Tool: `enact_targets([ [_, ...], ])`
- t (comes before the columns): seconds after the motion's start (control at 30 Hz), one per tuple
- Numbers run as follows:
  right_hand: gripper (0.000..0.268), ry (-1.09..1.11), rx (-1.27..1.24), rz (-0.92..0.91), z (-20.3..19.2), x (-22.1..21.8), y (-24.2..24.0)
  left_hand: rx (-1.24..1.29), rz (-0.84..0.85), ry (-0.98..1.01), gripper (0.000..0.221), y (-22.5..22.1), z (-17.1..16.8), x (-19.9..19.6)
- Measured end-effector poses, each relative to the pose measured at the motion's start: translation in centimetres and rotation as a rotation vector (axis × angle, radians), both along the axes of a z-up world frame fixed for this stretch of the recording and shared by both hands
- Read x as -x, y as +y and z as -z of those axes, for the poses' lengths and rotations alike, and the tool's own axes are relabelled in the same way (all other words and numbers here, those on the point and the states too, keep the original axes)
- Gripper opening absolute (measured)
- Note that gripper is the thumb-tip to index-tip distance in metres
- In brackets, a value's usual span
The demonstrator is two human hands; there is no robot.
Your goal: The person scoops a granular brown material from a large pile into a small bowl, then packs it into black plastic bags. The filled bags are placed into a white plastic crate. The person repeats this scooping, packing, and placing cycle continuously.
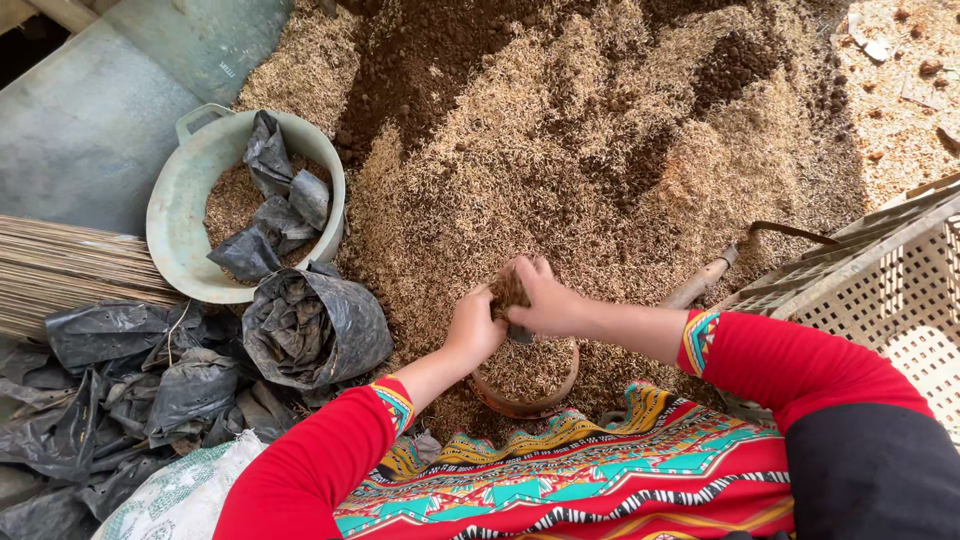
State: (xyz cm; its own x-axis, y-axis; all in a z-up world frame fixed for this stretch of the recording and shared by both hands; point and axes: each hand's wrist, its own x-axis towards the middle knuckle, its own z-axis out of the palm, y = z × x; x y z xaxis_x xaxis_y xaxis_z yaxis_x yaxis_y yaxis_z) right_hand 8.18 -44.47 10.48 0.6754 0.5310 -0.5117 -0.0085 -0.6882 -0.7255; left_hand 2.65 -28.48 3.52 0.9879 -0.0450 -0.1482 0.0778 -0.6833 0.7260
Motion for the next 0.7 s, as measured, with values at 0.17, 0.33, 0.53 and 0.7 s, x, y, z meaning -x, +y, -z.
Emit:
enact_targets([
  [0.17,0.053,-0.328,0.082,-0.362,1.9,2.2,-1.1,0.066,0.001,-0.189,0.039,-0.2,1.0,0.5],
  [0.33,0.031,-0.372,0.095,-0.595,5.8,-1.7,-1.9,-0.036,0.005,-0.116,0.038,0.0,0.2,1.0],
  [0.53,0.037,-0.299,0.129,-0.035,8.7,-13.7,-1.8,-0.245,0.188,-0.23,0.021,0.8,-1.4,0.7],
  [0.7,0.081,-0.355,0.344,0.006,9.6,-14.5,0.0,-0.235,0.321,-0.335,0.033,1.0,-1.1,0.8],
])
